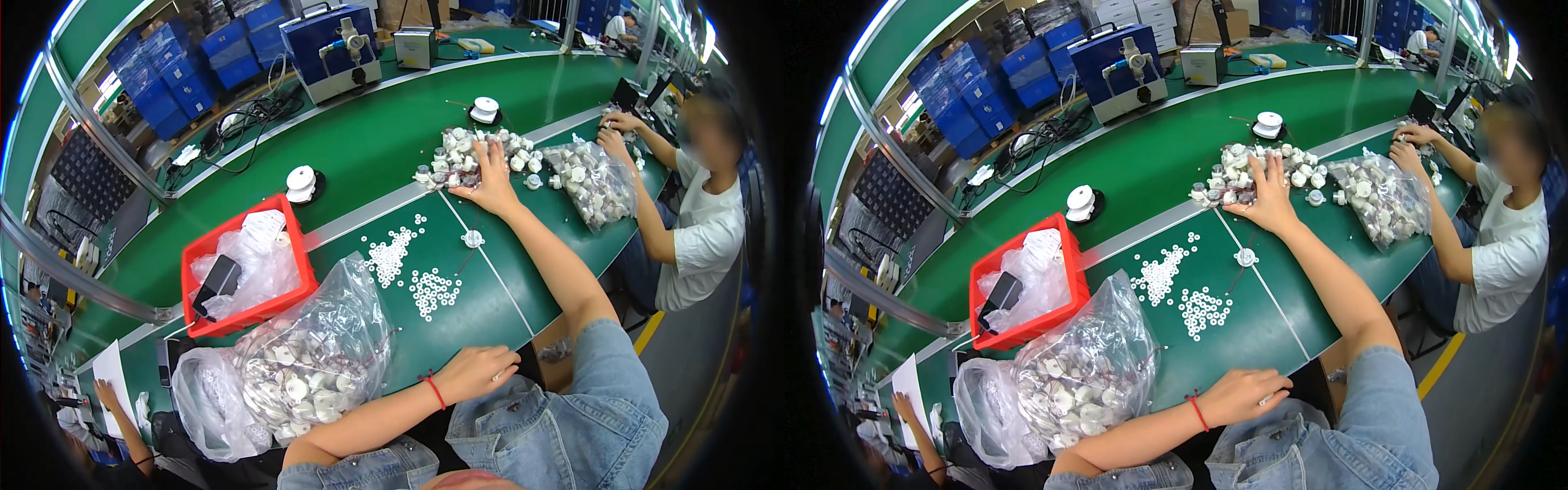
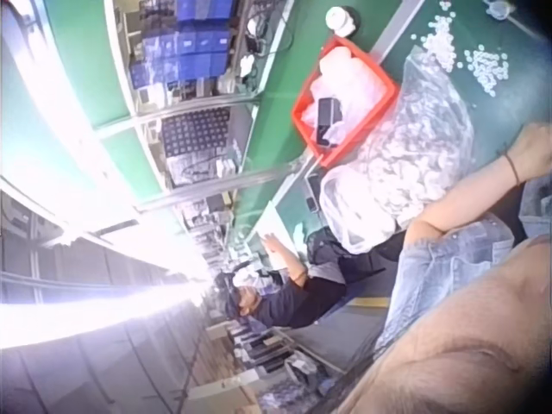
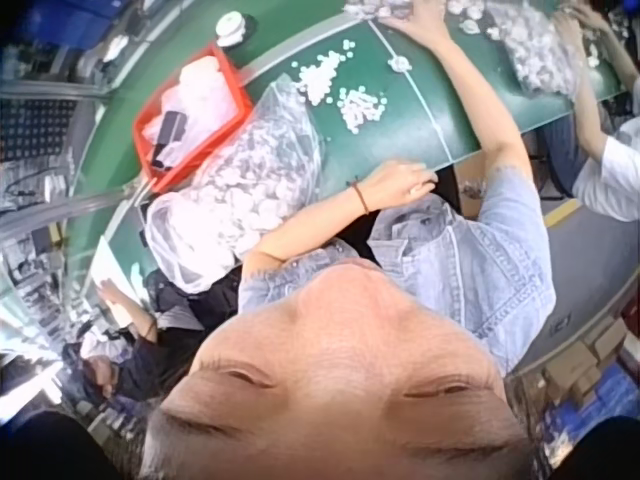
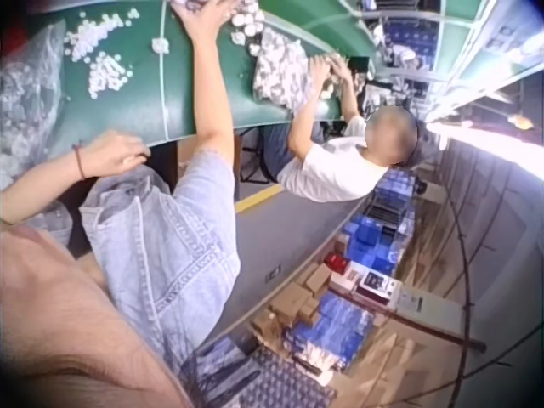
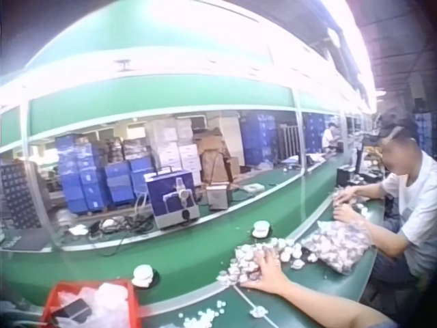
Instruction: The person assembles small white electronic components by hand on a green workbench. They pick up a component, insert a small white washer into it, and place the finished unit into a clear plastic bag. The process is repeated continuously throughout the clip.
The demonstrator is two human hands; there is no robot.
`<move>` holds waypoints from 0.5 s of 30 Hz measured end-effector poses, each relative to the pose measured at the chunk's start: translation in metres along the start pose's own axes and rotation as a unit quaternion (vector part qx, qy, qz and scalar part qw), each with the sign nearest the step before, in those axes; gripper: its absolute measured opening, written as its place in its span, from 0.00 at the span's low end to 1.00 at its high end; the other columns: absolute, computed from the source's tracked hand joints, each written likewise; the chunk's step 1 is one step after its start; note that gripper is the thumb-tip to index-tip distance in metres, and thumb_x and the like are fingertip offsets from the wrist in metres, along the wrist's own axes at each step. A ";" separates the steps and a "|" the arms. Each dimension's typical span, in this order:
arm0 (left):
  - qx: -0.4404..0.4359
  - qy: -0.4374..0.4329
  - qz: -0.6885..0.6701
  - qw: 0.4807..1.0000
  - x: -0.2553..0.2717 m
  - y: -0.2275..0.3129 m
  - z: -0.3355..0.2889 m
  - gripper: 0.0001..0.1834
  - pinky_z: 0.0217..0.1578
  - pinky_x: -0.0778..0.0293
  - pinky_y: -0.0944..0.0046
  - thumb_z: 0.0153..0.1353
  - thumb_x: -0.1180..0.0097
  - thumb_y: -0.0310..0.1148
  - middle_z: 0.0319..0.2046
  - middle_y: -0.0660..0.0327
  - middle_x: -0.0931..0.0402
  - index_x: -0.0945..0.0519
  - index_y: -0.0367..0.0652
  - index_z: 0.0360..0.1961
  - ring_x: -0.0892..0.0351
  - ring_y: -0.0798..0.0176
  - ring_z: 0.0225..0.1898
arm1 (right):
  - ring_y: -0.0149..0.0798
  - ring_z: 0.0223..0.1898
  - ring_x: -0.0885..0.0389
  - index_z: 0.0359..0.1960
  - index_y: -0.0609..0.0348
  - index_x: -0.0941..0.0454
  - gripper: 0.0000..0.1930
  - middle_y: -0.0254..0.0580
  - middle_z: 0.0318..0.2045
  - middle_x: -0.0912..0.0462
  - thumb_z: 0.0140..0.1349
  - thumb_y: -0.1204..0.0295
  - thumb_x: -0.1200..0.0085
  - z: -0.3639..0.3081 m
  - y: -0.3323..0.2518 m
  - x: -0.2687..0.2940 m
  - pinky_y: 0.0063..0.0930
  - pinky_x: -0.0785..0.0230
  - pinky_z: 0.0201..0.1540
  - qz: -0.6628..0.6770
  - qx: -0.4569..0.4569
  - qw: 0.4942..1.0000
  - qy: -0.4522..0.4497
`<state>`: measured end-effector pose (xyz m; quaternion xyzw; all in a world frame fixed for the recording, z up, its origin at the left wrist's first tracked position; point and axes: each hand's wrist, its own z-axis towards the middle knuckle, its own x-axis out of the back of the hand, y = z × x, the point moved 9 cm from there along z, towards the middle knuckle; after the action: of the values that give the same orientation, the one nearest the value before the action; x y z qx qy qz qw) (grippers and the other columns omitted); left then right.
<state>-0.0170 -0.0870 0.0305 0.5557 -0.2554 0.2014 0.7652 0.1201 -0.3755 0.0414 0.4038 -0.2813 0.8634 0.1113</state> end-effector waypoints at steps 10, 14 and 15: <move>0.001 -0.014 -0.012 1.000 0.000 0.001 0.005 0.09 0.33 0.23 0.55 0.64 0.44 0.34 0.31 0.56 0.23 0.20 0.43 0.42 0.19 0.51 0.33 | 0.66 0.69 0.43 0.62 0.67 0.33 0.49 0.71 0.66 0.42 0.48 0.39 0.35 0.077 0.029 -0.062 0.62 0.47 0.66 0.094 -0.086 0.974 0.185; 0.027 -0.035 -0.012 0.999 0.004 0.002 0.003 0.08 0.34 0.23 0.53 0.62 0.44 0.32 0.32 0.56 0.23 0.20 0.43 0.42 0.19 0.50 0.33 | 0.66 0.70 0.47 0.60 0.68 0.33 0.47 0.70 0.66 0.41 0.51 0.39 0.37 0.104 0.012 -0.077 0.70 0.55 0.66 0.179 -0.098 0.952 0.230; 0.036 -0.034 -0.014 0.999 0.005 0.001 0.002 0.08 0.33 0.23 0.53 0.62 0.44 0.31 0.33 0.56 0.23 0.21 0.43 0.41 0.19 0.49 0.33 | 0.66 0.71 0.50 0.60 0.68 0.33 0.46 0.70 0.66 0.42 0.51 0.39 0.37 0.107 0.008 -0.080 0.73 0.59 0.65 0.176 -0.104 0.954 0.222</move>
<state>-0.0136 -0.0885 0.0348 0.5926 -0.2666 0.1807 0.7383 0.2367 -0.4408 0.0327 0.1327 -0.4040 0.9032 0.0584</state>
